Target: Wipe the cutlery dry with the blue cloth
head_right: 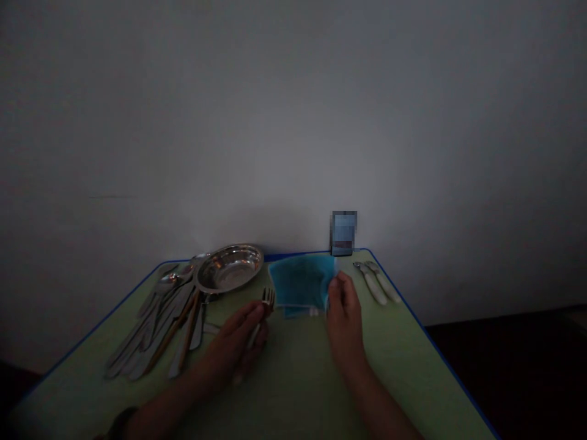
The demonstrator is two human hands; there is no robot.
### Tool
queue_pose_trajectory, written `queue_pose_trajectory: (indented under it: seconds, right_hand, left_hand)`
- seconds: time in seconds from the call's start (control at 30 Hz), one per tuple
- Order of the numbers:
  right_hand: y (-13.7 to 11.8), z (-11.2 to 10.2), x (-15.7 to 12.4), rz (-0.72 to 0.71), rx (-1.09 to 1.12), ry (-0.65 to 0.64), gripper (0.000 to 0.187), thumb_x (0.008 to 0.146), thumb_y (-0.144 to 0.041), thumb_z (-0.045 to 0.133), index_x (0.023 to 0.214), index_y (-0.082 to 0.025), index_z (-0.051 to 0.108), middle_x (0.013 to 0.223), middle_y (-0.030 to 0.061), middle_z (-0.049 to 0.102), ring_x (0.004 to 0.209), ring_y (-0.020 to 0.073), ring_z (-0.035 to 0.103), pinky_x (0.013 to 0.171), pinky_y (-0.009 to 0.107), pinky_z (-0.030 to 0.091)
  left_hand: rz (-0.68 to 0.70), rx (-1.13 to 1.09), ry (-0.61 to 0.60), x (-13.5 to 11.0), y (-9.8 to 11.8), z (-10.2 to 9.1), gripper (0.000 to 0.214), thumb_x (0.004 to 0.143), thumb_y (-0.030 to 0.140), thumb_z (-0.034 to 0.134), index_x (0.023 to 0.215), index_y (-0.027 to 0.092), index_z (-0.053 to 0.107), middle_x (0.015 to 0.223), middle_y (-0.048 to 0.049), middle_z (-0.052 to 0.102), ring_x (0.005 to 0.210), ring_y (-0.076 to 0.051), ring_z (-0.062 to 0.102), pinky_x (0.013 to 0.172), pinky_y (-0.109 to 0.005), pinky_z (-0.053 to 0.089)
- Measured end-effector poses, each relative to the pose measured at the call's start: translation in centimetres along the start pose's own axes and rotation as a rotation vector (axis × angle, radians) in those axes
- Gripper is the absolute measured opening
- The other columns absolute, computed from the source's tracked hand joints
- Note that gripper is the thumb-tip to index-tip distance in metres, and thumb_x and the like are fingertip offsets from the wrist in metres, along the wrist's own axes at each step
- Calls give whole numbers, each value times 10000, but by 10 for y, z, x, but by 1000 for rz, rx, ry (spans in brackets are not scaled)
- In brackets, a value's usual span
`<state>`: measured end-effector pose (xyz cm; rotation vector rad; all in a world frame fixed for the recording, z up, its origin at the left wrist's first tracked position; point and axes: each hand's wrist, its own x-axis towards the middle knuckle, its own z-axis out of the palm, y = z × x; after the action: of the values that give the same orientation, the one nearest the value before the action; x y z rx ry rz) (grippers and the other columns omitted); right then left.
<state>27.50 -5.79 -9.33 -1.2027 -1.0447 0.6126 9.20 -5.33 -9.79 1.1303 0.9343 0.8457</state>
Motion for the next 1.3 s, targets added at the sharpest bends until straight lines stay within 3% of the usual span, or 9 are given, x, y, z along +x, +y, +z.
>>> queue_pose_trajectory:
  seconds: [0.17,0.27,0.43,0.53,0.63,0.87,1.0,1.1,1.3]
  right_hand:
    - [-17,19,-23,23,10,-293,246,846,-342,401,983,-196,545,838,11,567,735,131,500,672,236,399]
    - [-14,20,-25,67,43,-264,239,844,-345,409,959,-190,549,796,2,566,713,126,501,667,229,404]
    - [-9,18,-17,186,51,-80,269,833,-400,394,953,-198,525,863,26,594,759,151,547,671,251,431]
    - [-9,15,-12,227,40,22,330,847,-416,305,1038,-210,479,878,41,613,727,172,582,625,284,447]
    - [-8,9,-9,196,28,58,378,850,-411,259,1106,-216,457,848,47,624,694,189,588,602,308,445]
    - [-4,13,-15,158,5,-28,341,859,-412,252,1003,-229,500,769,31,603,672,174,576,586,295,442]
    - [-1,24,-21,301,308,-146,286,834,-423,354,841,-190,521,795,34,621,705,163,588,596,273,448]
    - [5,27,-23,456,539,-128,230,758,-365,538,919,-203,529,846,15,637,737,155,593,635,266,453]
    - [23,27,-20,512,518,-314,272,686,-328,648,901,-166,613,886,44,659,807,170,592,786,316,431]
  left_hand:
    - [71,-33,-187,6,-7,-4,162,787,270,513,899,153,512,614,24,548,435,-63,466,410,-169,378]
    - [82,61,-216,7,-8,-5,220,833,319,472,979,155,494,619,10,575,467,-87,519,447,-189,406]
    - [58,150,-154,3,-10,-2,286,852,424,401,1041,210,419,723,11,583,341,-55,444,314,-168,322]
    - [92,158,-60,0,-11,-3,232,862,396,405,1018,227,437,605,62,482,408,-47,396,365,-138,286]
    - [115,72,-77,0,-10,-5,174,866,310,424,1015,228,457,660,49,471,506,-59,403,442,-153,312]
    - [191,219,-130,0,-5,0,208,899,324,353,1017,195,465,733,18,493,511,-69,392,482,-194,331]
    - [138,407,-147,-1,-6,3,246,887,380,354,965,183,478,661,30,452,547,-95,417,500,-201,354]
    - [156,540,-137,0,-7,2,254,887,390,341,916,181,484,695,17,475,617,-116,451,565,-218,382]
    - [252,738,-244,-2,-7,0,176,887,317,333,904,198,461,802,-5,545,707,-145,511,657,-244,403]
